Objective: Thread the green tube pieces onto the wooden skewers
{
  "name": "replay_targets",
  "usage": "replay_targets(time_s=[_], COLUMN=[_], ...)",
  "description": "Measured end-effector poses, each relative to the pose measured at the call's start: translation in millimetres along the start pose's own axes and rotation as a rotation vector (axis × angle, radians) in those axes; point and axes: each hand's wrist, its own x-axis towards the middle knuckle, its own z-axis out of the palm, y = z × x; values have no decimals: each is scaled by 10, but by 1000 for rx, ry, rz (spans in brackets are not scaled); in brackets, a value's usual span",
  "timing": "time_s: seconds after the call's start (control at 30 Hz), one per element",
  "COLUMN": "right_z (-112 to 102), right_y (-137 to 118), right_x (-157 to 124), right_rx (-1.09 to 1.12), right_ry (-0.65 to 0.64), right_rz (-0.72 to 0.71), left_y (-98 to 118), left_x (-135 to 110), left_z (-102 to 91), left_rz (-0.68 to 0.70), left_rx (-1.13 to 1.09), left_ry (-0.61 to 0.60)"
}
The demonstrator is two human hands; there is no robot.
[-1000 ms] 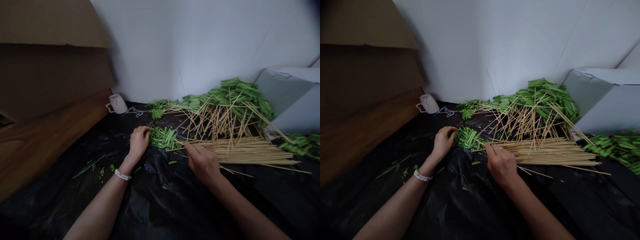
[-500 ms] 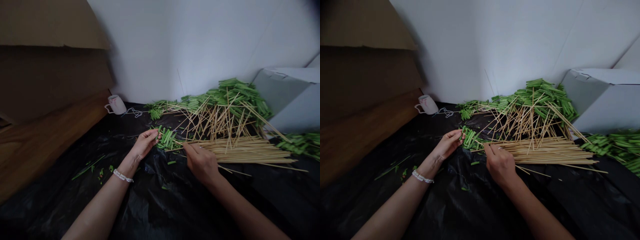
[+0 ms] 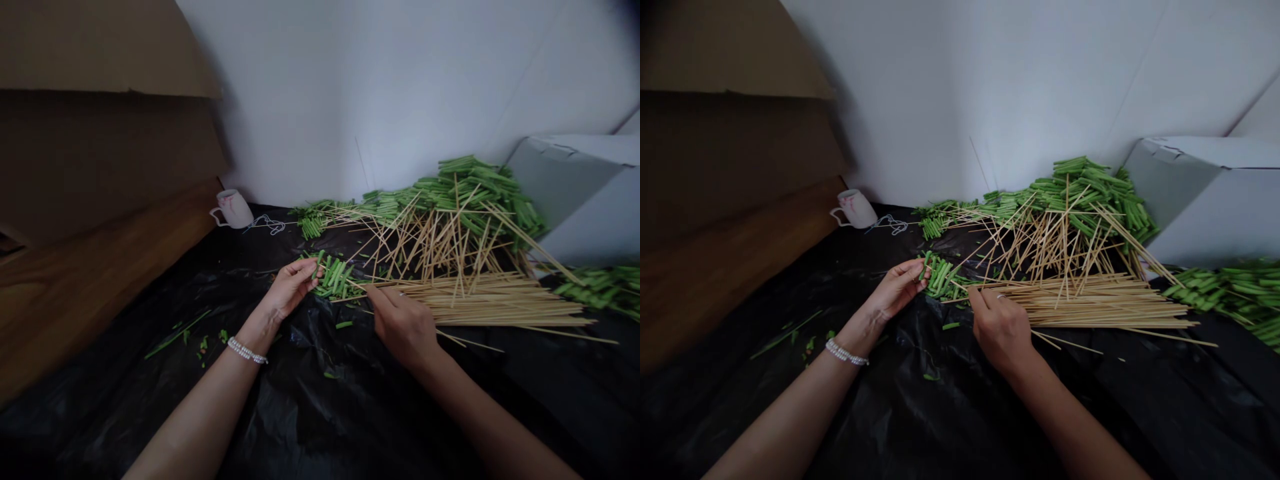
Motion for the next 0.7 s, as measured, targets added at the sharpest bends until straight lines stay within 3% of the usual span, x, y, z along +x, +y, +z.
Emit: replay_targets(time_s=[0.7], right_z=[-2], right_y=[-21], right_x=[-6], right_rx=[-2], right_ry=[-24], right_rz=[-20], left_y=[-42], left_x=[-8], left_z=[29], left_rz=[-31], left_rx=[19], left_ry=[26])
